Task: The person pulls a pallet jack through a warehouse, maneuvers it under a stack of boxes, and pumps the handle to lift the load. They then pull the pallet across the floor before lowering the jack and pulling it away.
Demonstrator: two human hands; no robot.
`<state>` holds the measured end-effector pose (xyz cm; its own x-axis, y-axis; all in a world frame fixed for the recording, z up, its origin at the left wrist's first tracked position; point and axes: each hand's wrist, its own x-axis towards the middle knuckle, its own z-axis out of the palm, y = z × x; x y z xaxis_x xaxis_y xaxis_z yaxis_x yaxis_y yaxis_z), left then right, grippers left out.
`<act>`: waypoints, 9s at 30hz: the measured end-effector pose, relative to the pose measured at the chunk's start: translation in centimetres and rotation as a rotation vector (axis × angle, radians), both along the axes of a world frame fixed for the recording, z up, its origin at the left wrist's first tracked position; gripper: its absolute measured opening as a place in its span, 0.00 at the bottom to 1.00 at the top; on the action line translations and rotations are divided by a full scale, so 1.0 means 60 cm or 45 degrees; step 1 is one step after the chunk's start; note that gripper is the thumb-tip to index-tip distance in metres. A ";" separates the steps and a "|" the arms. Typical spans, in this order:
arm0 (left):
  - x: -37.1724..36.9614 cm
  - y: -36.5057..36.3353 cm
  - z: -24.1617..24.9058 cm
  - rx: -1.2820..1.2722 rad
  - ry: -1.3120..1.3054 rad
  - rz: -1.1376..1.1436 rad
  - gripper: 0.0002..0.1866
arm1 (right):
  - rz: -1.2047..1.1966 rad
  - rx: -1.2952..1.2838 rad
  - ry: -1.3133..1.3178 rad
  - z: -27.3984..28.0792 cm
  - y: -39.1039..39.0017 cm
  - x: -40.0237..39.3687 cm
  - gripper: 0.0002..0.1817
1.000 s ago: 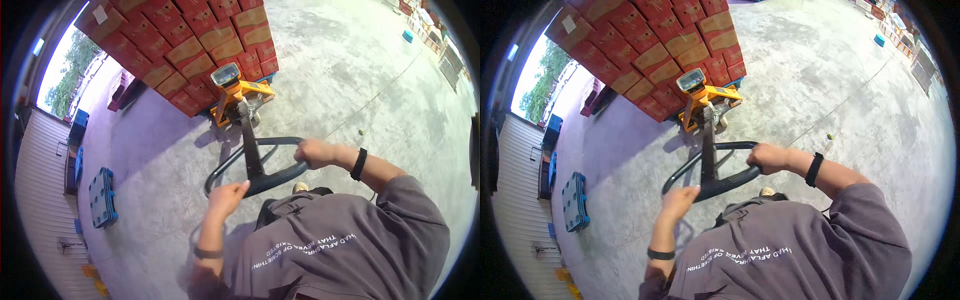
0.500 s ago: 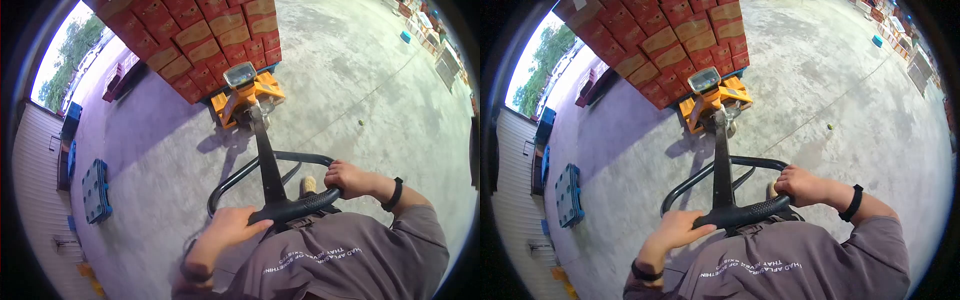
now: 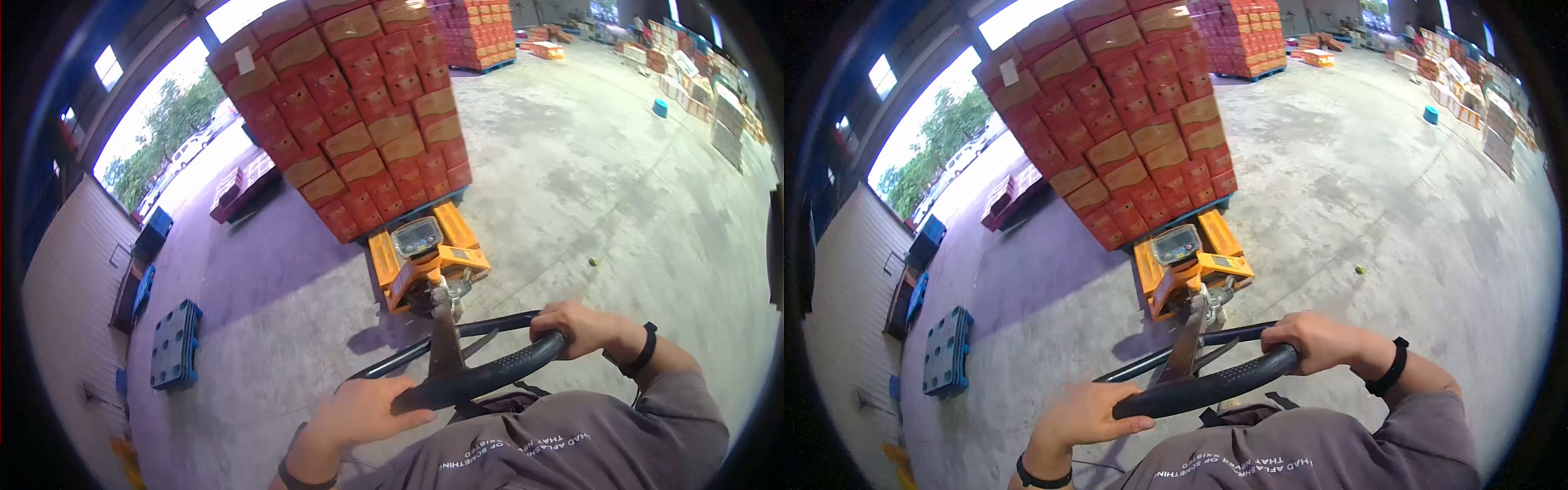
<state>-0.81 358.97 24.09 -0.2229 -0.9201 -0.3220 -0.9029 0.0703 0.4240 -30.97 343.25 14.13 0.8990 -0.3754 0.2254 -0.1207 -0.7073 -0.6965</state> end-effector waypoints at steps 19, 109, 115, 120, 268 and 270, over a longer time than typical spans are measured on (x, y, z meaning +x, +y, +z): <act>-0.172 0.422 -0.032 -0.022 0.111 0.131 0.25 | -0.007 0.046 -0.030 -0.042 0.427 -0.168 0.12; -2.106 0.504 -0.336 0.515 2.295 0.065 0.24 | -2.583 2.089 -0.226 -0.812 1.941 -1.632 0.13; -2.185 0.368 -0.333 0.645 2.454 -0.216 0.21 | -2.478 1.949 0.210 -0.848 1.846 -1.992 0.17; -2.268 0.338 -0.290 0.465 2.409 -0.078 0.20 | -2.432 1.000 0.431 -0.759 1.621 -2.287 0.25; -3.479 -0.844 -0.165 -1.942 0.375 1.982 0.39 | -0.292 -1.187 -1.046 0.153 -1.086 -3.930 0.32; -3.482 -0.911 -0.165 -1.907 0.324 2.131 0.40 | -0.254 -1.190 -0.992 0.155 -1.134 -3.930 0.31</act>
